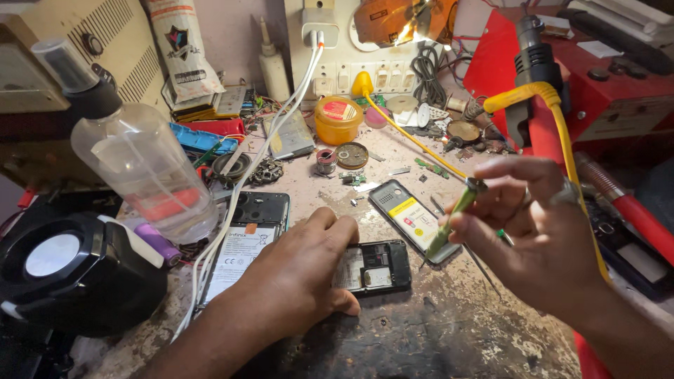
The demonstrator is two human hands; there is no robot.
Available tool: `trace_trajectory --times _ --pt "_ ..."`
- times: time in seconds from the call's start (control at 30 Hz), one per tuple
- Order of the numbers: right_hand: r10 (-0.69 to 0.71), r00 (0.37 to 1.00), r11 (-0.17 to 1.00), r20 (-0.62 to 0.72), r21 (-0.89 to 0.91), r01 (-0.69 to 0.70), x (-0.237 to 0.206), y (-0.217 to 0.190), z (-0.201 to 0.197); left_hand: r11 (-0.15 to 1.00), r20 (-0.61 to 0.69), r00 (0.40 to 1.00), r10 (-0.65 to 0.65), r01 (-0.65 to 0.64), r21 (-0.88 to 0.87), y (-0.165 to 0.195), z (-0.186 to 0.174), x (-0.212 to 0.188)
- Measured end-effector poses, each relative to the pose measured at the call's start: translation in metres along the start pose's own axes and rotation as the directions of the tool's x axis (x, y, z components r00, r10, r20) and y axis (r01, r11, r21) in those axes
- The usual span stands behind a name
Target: The person disassembles a feature phone by removing the back cover and battery, then uses a screwdriver and tweezers to detach internal components. They place the keypad assembly on the workbench and use a hot air gun to heat and remove small components from the circuit board.
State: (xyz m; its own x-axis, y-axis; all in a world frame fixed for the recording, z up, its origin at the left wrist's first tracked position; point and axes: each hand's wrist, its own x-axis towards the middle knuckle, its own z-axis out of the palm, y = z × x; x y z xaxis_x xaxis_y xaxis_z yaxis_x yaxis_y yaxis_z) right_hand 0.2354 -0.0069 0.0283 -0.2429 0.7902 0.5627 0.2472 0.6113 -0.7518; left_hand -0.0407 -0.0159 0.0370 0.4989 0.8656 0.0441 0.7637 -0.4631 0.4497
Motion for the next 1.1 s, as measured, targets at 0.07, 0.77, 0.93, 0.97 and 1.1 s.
trace_trajectory --times 0.07,0.77,0.93,0.97,1.1 --pt "-0.071 0.997 0.997 0.008 -0.002 0.071 -0.009 0.008 0.004 1.0 -0.002 1.0 -0.003 0.003 -0.014 -0.002 -0.001 0.0" --pt "-0.13 0.991 0.98 0.012 -0.149 0.131 -0.018 0.017 0.016 0.994 0.062 0.997 -0.05 0.055 -0.093 -0.006 -0.011 0.002" --pt "-0.145 0.979 0.973 0.141 -0.159 0.167 -0.018 0.019 0.017 0.997 -0.003 0.998 0.063 -0.063 -0.054 -0.007 -0.007 0.0" --pt "-0.158 0.972 0.959 0.174 -0.207 0.193 -0.017 0.02 0.018 0.997 0.001 0.998 0.07 -0.069 -0.036 -0.007 -0.007 0.001" --pt "-0.151 0.954 0.985 0.258 -0.038 0.167 -0.012 0.025 0.026 0.998 0.08 0.997 0.01 -0.015 0.057 -0.004 -0.005 0.002"
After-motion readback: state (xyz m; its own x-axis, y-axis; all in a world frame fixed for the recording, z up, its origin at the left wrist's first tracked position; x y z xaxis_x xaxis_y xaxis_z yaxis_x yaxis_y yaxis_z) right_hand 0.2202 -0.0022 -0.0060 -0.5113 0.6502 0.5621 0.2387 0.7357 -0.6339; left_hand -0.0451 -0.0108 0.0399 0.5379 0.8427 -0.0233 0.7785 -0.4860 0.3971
